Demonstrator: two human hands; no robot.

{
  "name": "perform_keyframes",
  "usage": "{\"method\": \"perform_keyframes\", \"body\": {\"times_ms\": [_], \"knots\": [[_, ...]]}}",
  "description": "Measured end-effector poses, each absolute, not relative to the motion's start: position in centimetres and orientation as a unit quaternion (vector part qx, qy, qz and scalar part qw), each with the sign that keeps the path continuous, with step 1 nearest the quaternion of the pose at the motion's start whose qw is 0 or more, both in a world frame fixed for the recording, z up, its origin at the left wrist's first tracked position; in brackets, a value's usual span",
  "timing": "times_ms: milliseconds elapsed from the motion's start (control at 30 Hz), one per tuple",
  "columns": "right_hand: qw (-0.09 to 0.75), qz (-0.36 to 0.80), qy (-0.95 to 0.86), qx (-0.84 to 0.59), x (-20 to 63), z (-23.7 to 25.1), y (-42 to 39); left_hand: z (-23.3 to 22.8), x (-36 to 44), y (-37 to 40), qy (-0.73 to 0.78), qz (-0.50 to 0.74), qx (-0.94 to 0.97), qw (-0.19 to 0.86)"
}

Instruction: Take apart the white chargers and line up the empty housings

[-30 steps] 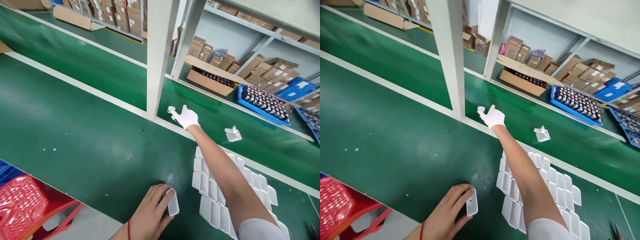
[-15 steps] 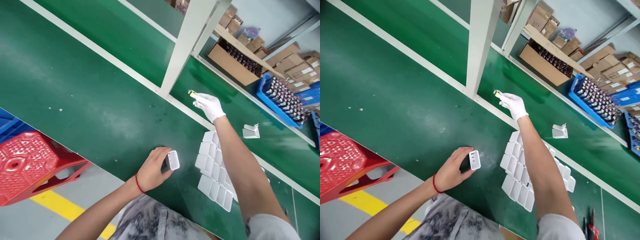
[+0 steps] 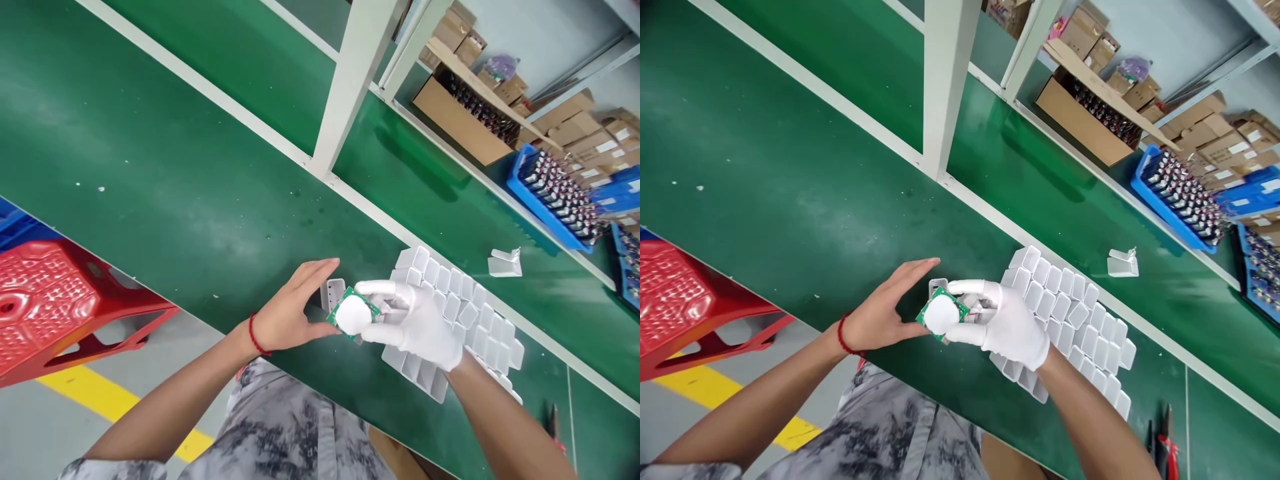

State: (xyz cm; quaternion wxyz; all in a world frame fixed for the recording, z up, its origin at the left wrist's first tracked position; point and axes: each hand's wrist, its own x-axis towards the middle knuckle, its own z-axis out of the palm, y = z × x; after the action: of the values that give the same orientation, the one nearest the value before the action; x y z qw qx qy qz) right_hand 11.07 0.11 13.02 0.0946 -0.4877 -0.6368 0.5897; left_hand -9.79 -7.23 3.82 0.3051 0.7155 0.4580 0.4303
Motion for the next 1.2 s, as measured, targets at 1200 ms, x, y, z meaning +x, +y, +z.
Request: {"method": "perform_keyframes", "body": {"times_ms": [1200], "knots": [[0.015,0.096,-0.957,-0.273,9.8,13.1,0.7,1.8,-9.3,-6.9,0.548,0.302,0.706,0.332]]}}
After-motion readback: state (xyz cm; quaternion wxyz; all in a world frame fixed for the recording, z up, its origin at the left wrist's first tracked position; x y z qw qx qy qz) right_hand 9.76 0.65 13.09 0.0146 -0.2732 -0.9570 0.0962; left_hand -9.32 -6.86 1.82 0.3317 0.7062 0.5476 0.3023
